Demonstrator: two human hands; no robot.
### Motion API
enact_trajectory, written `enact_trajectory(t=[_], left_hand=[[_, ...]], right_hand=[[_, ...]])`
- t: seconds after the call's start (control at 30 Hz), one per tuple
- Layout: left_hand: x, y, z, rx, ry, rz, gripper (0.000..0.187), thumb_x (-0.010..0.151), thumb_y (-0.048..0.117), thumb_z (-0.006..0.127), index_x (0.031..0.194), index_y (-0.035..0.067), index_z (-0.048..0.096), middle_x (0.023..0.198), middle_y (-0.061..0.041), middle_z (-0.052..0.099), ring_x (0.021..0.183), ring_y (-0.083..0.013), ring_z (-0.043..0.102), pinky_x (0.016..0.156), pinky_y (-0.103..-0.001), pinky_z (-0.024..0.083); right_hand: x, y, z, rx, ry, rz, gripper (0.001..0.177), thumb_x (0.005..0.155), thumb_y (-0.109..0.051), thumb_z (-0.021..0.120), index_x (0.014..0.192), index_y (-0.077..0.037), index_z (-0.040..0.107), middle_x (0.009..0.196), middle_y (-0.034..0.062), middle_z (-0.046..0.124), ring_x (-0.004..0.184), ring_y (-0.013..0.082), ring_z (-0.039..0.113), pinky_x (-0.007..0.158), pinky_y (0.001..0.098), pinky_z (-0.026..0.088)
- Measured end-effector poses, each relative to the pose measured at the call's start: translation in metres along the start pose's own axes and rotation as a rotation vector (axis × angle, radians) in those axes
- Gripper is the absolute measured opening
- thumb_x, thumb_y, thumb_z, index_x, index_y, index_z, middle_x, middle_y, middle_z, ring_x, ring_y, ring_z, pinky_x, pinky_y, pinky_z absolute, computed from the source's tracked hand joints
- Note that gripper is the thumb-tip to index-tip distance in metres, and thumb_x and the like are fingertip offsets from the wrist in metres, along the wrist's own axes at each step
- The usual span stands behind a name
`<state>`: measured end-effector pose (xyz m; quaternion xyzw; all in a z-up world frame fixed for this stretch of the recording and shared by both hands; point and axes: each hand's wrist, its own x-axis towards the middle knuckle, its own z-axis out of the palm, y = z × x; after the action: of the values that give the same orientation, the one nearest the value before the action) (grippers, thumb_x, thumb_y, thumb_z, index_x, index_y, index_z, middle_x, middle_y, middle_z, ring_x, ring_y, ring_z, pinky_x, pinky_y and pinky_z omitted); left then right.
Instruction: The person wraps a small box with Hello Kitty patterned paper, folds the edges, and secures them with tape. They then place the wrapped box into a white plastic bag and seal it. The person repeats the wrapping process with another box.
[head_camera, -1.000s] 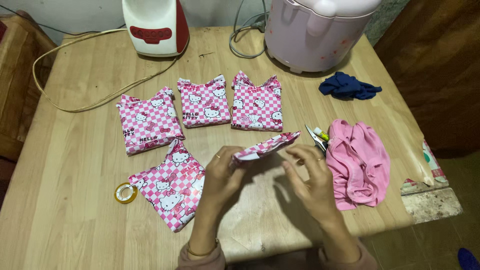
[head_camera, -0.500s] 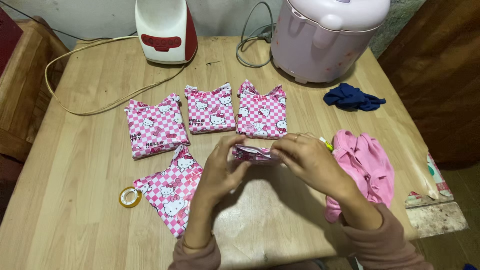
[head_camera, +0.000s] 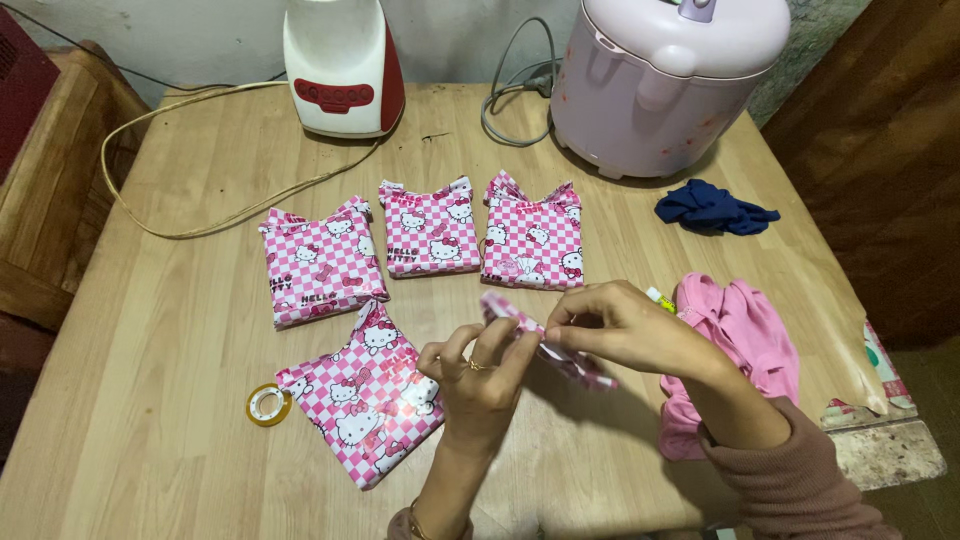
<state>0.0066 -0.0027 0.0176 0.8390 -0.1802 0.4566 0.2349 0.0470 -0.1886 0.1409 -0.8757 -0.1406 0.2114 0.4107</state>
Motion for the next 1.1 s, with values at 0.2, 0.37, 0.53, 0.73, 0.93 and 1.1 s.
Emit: enact_trajectory(t=[0.2,0.37,0.53,0.73,0.93,1.1], left_hand=[[0.005,0.008,-0.007,-0.292,-0.249,-0.269,0.015,0.09,0.007,0.074,0.104,0.013,0.073,0.095,-0.002,0.067,0.091,-0.0201,0.062,0.081,-0.038,0.047],[0.003,0.018,-0.024,-0.996,-0.389,-0.975,0.02,0.098,0.015,0.064,0.111,-0.001,0.064,0.088,-0.008,0.072,0.077,-0.0116,0.069,0.066,-0.024,0.058],[0.013,0.01,-0.041,-1.254,-0.393,-1.001,0.033,0.098,0.016,0.067,0.121,-0.006,0.058,0.1,-0.014,0.069,0.087,-0.0129,0.069,0.072,-0.025,0.06],[0.049,0.001,-0.059,-0.838,-0.735,-0.878,0.064,0.086,0.028,0.076,0.133,-0.001,0.045,0.099,-0.013,0.067,0.08,-0.0162,0.072,0.066,-0.029,0.062],[0.063,-0.001,-0.068,-0.792,-0.783,-0.804,0.055,0.084,0.014,0.069,0.13,-0.002,0.042,0.095,-0.014,0.069,0.076,-0.0183,0.073,0.065,-0.032,0.062],[0.053,0.002,-0.065,-0.762,-0.691,-0.739,0.033,0.087,0.01,0.068,0.112,-0.002,0.051,0.09,-0.013,0.07,0.075,-0.0178,0.073,0.069,-0.031,0.061]], right_hand=[[-0.002,0.045,0.019,0.319,-0.095,-0.029,0.021,0.094,-0.02,0.066,0.095,0.0,0.074,0.078,0.0018,0.072,0.073,0.0104,0.067,0.068,0.0283,0.056],[-0.011,0.068,0.036,0.608,-0.076,-0.053,0.02,0.097,-0.023,0.068,0.097,-0.003,0.072,0.08,0.002,0.071,0.073,0.0091,0.066,0.068,0.0257,0.054],[-0.015,0.071,0.058,0.775,0.041,0.056,0.018,0.095,-0.021,0.07,0.098,-0.003,0.074,0.079,0.0031,0.073,0.07,0.008,0.068,0.061,0.0229,0.053],[-0.006,0.073,0.078,0.916,0.07,-0.006,0.016,0.095,-0.02,0.069,0.096,-0.004,0.073,0.079,0.0019,0.074,0.066,0.0062,0.068,0.054,0.0201,0.05],[0.0,0.072,0.087,0.851,0.114,-0.041,0.016,0.096,-0.019,0.07,0.094,-0.004,0.075,0.078,0.0009,0.073,0.065,0.0048,0.065,0.055,0.0195,0.048],[-0.002,0.068,0.094,0.862,0.17,-0.038,0.015,0.096,-0.018,0.07,0.093,-0.004,0.075,0.077,0.0003,0.071,0.065,0.0047,0.063,0.058,0.0206,0.048]])
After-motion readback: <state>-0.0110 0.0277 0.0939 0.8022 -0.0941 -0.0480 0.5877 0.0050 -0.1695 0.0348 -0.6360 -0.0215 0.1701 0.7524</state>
